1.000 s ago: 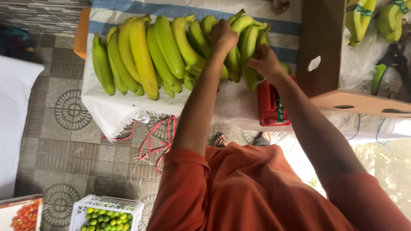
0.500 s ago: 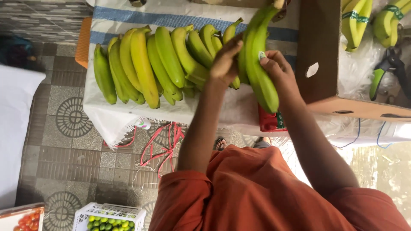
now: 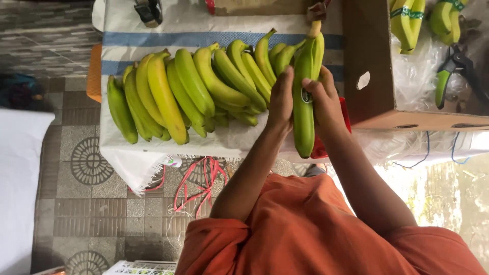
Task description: Wrapping bunches of bananas with green tape using a manual dispenser and packing them into a cardboard box.
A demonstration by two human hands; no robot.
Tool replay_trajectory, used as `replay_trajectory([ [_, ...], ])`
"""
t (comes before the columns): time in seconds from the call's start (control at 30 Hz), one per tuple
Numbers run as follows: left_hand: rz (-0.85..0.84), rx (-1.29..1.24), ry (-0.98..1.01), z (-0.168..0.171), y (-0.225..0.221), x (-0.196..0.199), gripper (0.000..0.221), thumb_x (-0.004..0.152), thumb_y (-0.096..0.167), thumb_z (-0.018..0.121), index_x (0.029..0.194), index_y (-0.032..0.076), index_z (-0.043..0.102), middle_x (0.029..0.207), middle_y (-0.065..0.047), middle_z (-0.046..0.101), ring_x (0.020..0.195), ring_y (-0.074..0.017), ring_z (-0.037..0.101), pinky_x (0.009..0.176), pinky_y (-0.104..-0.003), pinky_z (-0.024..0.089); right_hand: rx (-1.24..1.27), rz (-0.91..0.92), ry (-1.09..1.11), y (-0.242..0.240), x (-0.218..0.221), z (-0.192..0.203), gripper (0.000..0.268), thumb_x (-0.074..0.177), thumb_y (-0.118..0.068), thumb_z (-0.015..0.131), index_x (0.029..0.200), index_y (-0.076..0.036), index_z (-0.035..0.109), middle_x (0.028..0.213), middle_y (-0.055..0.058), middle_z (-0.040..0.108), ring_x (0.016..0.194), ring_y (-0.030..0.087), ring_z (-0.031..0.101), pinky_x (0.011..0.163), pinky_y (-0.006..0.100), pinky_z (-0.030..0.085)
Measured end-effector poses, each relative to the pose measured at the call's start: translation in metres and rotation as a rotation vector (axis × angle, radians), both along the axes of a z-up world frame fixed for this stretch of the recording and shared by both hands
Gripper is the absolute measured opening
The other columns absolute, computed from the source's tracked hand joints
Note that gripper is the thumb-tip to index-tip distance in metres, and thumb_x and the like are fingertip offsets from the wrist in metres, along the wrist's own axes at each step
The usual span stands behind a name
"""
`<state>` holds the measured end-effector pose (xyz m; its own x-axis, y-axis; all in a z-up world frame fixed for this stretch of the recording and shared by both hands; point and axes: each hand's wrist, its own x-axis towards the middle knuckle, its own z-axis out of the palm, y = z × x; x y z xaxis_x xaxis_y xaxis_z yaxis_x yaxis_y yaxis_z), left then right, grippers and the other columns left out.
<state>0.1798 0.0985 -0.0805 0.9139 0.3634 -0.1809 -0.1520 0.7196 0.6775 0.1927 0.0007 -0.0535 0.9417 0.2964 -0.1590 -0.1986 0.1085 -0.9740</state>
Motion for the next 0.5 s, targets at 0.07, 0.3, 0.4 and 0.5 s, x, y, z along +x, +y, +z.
replay_trajectory([
  [0.07, -0.077, 0.155, 0.011, -0.010, 0.002, 0.000, 0.050, 0.091, 0.038, 0.081, 0.123, 0.002, 0.065, 0.091, -0.016, 0.070, 0.081, -0.0196, 0.071, 0.068, -0.040, 0.062, 0.034, -0.044, 0.001, -0.001, -0.004, 0.001, 0.060, 0.103, -0.038, 0.061, 0.152, -0.009, 0.040, 0.129, 0.024, 0.052, 0.117, 0.030, 0.054, 0.102, 0.048, 0.045],
  [0.3, -0.144, 0.377, 0.006, -0.001, 0.020, -0.014, 0.053, 0.085, 0.031, 0.087, 0.124, 0.001, 0.068, 0.089, -0.009, 0.068, 0.086, -0.0122, 0.064, 0.074, -0.029, 0.055, 0.077, -0.100, 0.092, -0.009, 0.009, -0.036, 0.042, 0.104, -0.031, 0.055, 0.141, -0.009, 0.057, 0.100, 0.015, 0.064, 0.082, 0.018, 0.061, 0.073, 0.030, 0.054],
  [0.4, -0.198, 0.440, 0.044, -0.002, 0.022, -0.019, 0.068, 0.081, 0.035, 0.090, 0.131, -0.004, 0.063, 0.096, -0.013, 0.068, 0.089, -0.0175, 0.063, 0.079, -0.034, 0.054, 0.085, -0.095, 0.082, -0.022, 0.013, -0.052, 0.041, 0.103, -0.026, 0.055, 0.140, -0.009, 0.056, 0.087, 0.013, 0.062, 0.067, 0.016, 0.062, 0.055, 0.027, 0.052],
  [0.5, -0.205, 0.414, 0.041, 0.000, 0.017, -0.022, 0.052, 0.084, 0.032, 0.087, 0.120, -0.001, 0.069, 0.089, -0.009, 0.068, 0.088, -0.0144, 0.064, 0.078, -0.030, 0.053, 0.118, -0.082, 0.070, -0.031, 0.010, -0.056, 0.041, 0.102, -0.025, 0.056, 0.139, -0.009, 0.058, 0.078, 0.017, 0.059, 0.052, 0.020, 0.060, 0.041, 0.025, 0.046],
])
